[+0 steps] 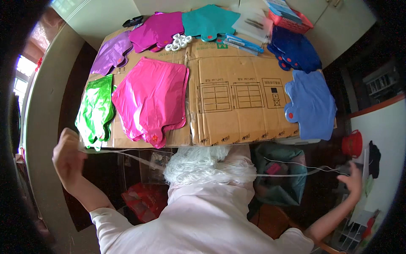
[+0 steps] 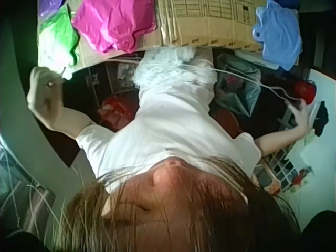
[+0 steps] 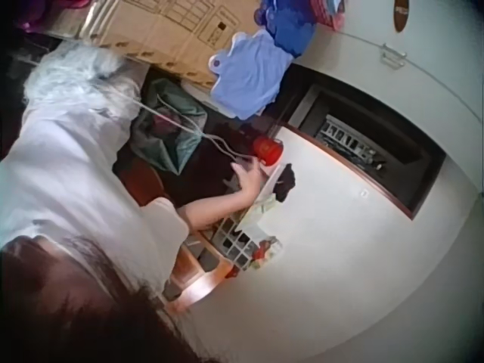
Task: The recorder is assembling heart and star shaped foil balloons by attaching strings and plastic valves at a workstation.
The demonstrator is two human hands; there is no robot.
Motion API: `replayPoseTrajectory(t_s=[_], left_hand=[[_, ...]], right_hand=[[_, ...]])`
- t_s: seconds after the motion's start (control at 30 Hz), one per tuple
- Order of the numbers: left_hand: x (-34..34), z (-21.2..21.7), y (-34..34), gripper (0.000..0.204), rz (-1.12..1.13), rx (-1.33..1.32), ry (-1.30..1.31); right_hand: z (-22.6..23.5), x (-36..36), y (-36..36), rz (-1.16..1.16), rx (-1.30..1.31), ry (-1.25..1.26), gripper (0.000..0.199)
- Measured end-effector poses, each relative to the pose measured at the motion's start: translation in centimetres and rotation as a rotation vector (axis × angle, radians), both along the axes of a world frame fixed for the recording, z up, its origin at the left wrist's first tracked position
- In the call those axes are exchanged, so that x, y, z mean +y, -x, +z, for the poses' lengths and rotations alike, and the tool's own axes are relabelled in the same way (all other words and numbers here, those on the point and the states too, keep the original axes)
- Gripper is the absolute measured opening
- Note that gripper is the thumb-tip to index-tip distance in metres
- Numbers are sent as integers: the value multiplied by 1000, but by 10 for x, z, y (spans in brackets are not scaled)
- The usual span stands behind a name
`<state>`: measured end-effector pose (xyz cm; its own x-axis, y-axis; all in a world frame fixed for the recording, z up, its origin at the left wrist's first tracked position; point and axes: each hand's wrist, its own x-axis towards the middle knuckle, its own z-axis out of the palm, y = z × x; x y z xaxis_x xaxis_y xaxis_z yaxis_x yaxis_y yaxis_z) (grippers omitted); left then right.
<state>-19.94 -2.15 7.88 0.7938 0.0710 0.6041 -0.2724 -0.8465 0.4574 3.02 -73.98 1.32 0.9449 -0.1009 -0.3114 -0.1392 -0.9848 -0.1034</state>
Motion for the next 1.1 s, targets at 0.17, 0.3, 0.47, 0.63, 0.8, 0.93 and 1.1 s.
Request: replayPoseTrajectory(t_s=[0.17, 0.3, 0.47, 0.63, 0.8, 0.93, 1.1], left_hand=[[-69, 17, -32, 21, -206, 192, -300], [-91, 2, -57, 18, -533, 170, -238], [-91, -28, -67, 17, -473, 144, -230], [-80, -78, -44, 4, -620, 511, 397], [-117, -132, -28, 17, -645, 492, 1381], [-119, -144, -28, 18, -281, 314, 241], [-119, -150, -11, 12, -617, 478, 982]], right_hand=[[33, 277, 41, 998, -211, -594, 69], [-9, 407, 81, 1156, -78, -1292, 81], [-46, 424, 94, 1091, 550, -1518, 27], [-53, 402, 79, 715, 410, -1529, 10], [-109, 421, 114, 752, 194, -1285, 5], [-84, 410, 120, 870, 217, -1471, 7], [-116, 413, 126, 687, 162, -1289, 5]])
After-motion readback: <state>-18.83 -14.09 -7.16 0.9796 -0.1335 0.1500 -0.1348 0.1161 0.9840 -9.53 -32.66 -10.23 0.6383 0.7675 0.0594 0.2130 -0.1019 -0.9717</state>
